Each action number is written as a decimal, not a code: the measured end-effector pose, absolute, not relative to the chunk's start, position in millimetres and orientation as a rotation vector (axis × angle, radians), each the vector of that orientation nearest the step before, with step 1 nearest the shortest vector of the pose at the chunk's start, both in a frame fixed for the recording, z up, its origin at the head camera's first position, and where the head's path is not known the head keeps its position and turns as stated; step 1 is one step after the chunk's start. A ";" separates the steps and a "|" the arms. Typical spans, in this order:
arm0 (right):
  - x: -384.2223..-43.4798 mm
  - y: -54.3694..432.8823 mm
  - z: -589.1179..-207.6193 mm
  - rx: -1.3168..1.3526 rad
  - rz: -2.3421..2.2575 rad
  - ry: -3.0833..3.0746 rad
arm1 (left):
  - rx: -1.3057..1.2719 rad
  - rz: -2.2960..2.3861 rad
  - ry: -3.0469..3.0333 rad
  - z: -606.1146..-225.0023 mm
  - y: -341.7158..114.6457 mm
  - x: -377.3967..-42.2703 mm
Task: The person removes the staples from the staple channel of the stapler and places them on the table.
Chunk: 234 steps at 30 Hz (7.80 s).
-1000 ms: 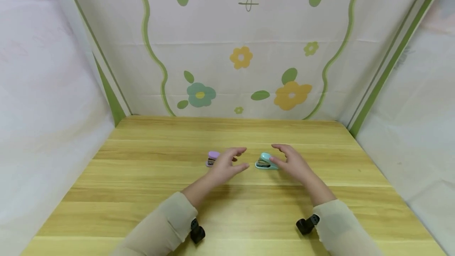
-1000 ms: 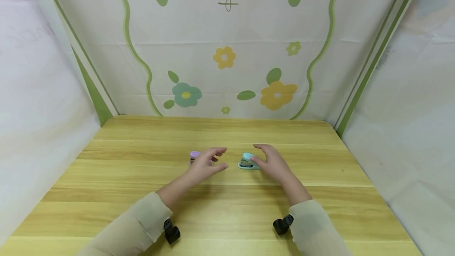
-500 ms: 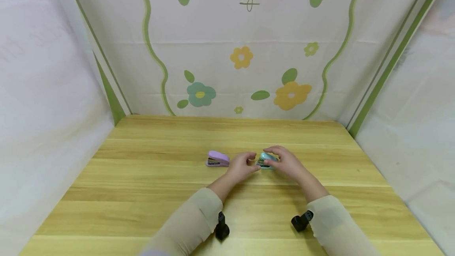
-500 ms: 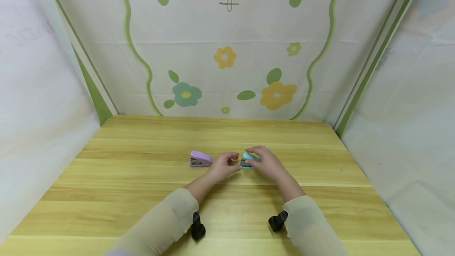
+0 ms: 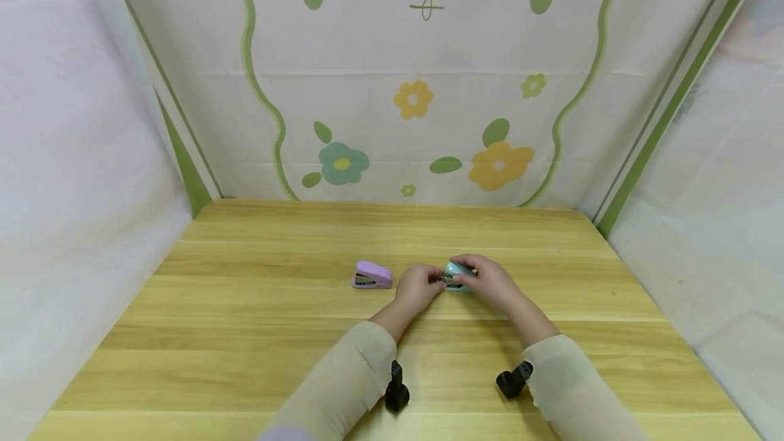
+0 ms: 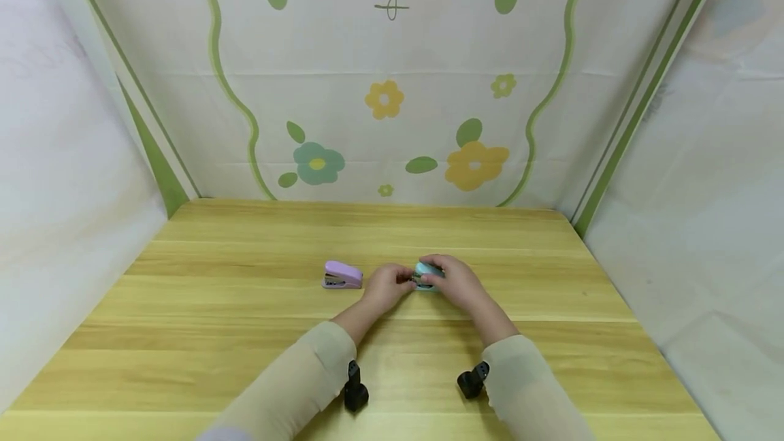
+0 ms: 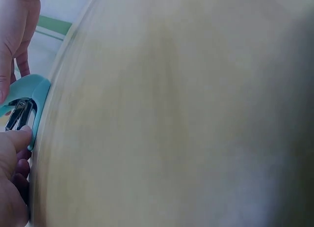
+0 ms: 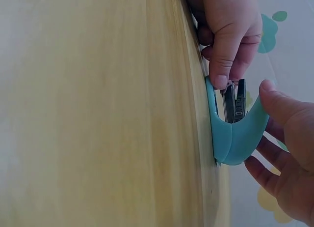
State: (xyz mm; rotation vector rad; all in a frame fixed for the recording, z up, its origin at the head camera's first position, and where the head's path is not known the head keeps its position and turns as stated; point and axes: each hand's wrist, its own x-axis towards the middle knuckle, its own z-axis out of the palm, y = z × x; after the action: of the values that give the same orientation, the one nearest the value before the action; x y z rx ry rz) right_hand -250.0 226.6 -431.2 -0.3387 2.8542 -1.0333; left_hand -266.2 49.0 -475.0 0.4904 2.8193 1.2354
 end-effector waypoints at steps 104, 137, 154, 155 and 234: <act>-230.1 226.4 -452.1 0.031 -1.270 2.775 | 0.386 1.385 2.787 -482.5 44.1 -266.3; -241.8 203.8 -462.5 0.158 -1.402 2.797 | 0.378 1.389 2.771 -481.1 43.2 -266.4; -222.9 263.3 -456.3 0.016 -1.416 2.690 | 0.377 1.379 2.767 -479.3 41.2 -267.6; -221.8 267.9 -456.9 0.000 -1.401 2.696 | 0.375 1.383 2.764 -479.6 41.0 -267.9; -268.4 93.6 -417.7 -0.502 -1.243 2.696 | 0.298 1.539 2.696 -469.2 -145.0 -261.7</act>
State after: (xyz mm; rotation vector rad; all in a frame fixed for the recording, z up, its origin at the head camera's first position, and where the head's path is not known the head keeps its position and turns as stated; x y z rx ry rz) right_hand -268.4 93.6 -417.7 -0.5022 2.6956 -1.2434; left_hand -261.7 -145.0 -469.2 0.2979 2.6957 1.5391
